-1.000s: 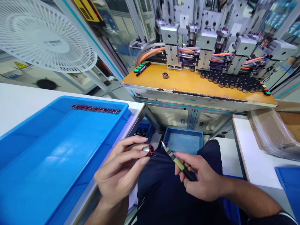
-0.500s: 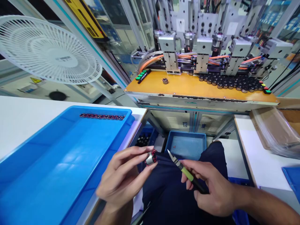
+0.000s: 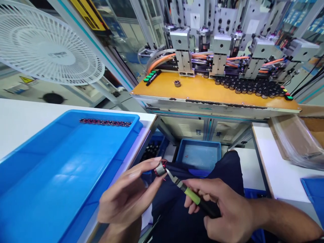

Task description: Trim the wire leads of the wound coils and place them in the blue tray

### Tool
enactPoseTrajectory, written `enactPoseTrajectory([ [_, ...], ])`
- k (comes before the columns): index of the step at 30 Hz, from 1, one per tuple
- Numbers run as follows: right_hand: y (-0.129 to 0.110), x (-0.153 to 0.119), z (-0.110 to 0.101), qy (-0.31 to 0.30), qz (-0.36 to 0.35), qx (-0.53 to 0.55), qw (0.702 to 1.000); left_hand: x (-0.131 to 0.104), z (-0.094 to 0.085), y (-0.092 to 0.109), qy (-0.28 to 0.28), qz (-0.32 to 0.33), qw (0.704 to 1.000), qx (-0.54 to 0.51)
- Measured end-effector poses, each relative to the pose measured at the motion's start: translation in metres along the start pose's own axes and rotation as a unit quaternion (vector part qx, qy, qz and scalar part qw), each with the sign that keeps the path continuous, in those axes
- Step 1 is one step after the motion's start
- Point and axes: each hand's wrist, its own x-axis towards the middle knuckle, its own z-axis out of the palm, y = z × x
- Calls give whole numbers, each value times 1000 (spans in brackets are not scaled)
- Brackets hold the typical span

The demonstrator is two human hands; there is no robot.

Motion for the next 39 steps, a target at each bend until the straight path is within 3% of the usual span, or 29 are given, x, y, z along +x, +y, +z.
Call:
enactPoseTrajectory([
  [5, 3, 2, 2, 9, 2, 17, 1000, -7, -1, -3, 2, -20, 1000, -14],
  [12, -1, 7, 5, 20, 24, 30, 999, -1, 0, 1, -4, 12, 999, -45],
  [30, 5, 4, 6, 17, 56, 62, 996, 0, 0, 2, -2, 16, 997, -82],
  [34, 11, 2, 6, 20, 93, 45, 994, -2, -1, 1, -4, 5, 997, -80],
  [39, 15, 2, 5, 77, 167, -18, 983, -6, 4, 1, -3, -39, 996, -81],
])
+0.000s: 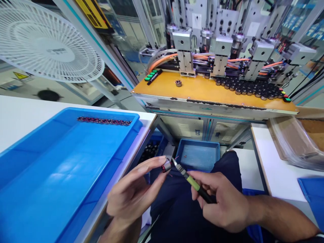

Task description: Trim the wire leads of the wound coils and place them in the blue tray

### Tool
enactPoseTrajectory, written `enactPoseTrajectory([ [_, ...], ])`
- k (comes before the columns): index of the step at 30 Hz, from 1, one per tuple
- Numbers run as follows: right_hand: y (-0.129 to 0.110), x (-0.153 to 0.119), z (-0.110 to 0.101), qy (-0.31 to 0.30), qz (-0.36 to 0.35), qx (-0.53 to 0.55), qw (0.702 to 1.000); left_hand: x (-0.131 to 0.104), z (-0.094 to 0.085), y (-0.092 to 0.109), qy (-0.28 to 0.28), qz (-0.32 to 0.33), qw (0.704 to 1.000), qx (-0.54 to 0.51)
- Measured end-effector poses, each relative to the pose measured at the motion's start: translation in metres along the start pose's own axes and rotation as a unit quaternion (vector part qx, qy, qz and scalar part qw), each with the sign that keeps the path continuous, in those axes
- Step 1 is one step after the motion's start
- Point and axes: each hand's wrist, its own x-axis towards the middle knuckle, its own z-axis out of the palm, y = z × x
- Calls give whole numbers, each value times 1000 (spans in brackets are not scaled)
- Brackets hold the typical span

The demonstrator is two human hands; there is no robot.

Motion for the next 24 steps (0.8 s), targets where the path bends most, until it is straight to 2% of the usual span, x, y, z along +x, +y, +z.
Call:
enactPoseTrajectory([
  [3, -5, 5, -4, 11, -21, -6, 1000, 3, 5, 2, 56, -62, 995, -61],
  [5, -9, 9, -9, 14, -32, -42, 999, 8, 7, 3, 85, -168, 965, -180],
  [6, -11, 12, -12, 17, -35, -70, 997, 10, 7, 4, 92, -232, 933, -259],
  [8, -15, 17, -21, 26, -43, -127, 991, 14, 8, 3, 92, -338, 842, -411],
  [10, -18, 23, -30, 39, -55, -169, 983, 14, 7, 2, 96, -399, 757, -508],
  [11, -19, 26, -34, 44, -57, -186, 980, 14, 7, 2, 103, -418, 728, -534],
  [13, -20, 31, -40, 45, -56, -216, 974, 12, 7, 1, 113, -439, 691, -563],
  [18, -18, 36, -42, 18, -55, -241, 969, 10, 4, 0, 116, -446, 658, -596],
  [24, -14, 35, -39, 10, -21, -205, 978, 10, 5, -2, 121, -449, 664, -586],
])
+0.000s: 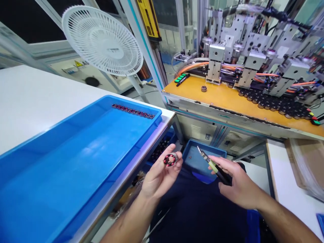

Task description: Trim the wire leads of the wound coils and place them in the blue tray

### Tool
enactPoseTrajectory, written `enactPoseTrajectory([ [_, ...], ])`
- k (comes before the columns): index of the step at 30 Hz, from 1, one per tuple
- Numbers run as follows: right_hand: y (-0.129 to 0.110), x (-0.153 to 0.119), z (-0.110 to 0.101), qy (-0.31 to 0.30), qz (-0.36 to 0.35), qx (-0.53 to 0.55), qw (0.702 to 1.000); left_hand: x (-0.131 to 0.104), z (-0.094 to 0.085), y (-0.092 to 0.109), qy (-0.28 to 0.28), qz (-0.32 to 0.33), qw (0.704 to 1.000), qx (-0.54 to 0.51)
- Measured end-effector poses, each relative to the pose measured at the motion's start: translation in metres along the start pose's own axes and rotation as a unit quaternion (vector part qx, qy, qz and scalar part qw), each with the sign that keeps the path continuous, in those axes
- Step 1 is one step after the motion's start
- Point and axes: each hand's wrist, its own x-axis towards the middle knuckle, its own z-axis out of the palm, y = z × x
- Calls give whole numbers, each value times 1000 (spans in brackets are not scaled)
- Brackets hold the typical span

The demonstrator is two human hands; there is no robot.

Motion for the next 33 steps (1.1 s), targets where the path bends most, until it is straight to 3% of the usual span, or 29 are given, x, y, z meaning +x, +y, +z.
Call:
enactPoseTrajectory([
  [9, 12, -6, 0, -2, 49, -22, 999, 5, -3, -4, 48, 17, 998, 31],
  [12, 6, -5, -4, -6, 27, -91, 995, 7, -7, -6, 76, 22, 996, 40],
  [14, -1, 5, -16, 33, -24, -166, 985, 9, -9, -7, 96, 20, 994, 43],
  [18, -15, 58, -71, 193, -117, -323, 919, 15, -17, -6, 117, -1, 991, 61],
  [20, -17, 96, -106, 249, -43, -423, 870, 16, -21, -4, 124, -17, 990, 71],
  [23, -15, 150, -140, 272, 25, -457, 846, 11, -28, -5, 139, -26, 986, 85],
  [26, -13, 186, -145, 259, 38, -466, 845, -5, -40, -8, 164, -4, 977, 133],
  [29, -9, 203, -142, 250, 28, -477, 842, -33, -57, -6, 197, 25, 956, 215],
  [31, -1, 211, -146, 249, 21, -481, 840, -57, -66, 6, 238, 27, 933, 267],
  [33, 14, 217, -154, 252, 15, -486, 837, -79, -72, 31, 278, 19, 905, 321],
])
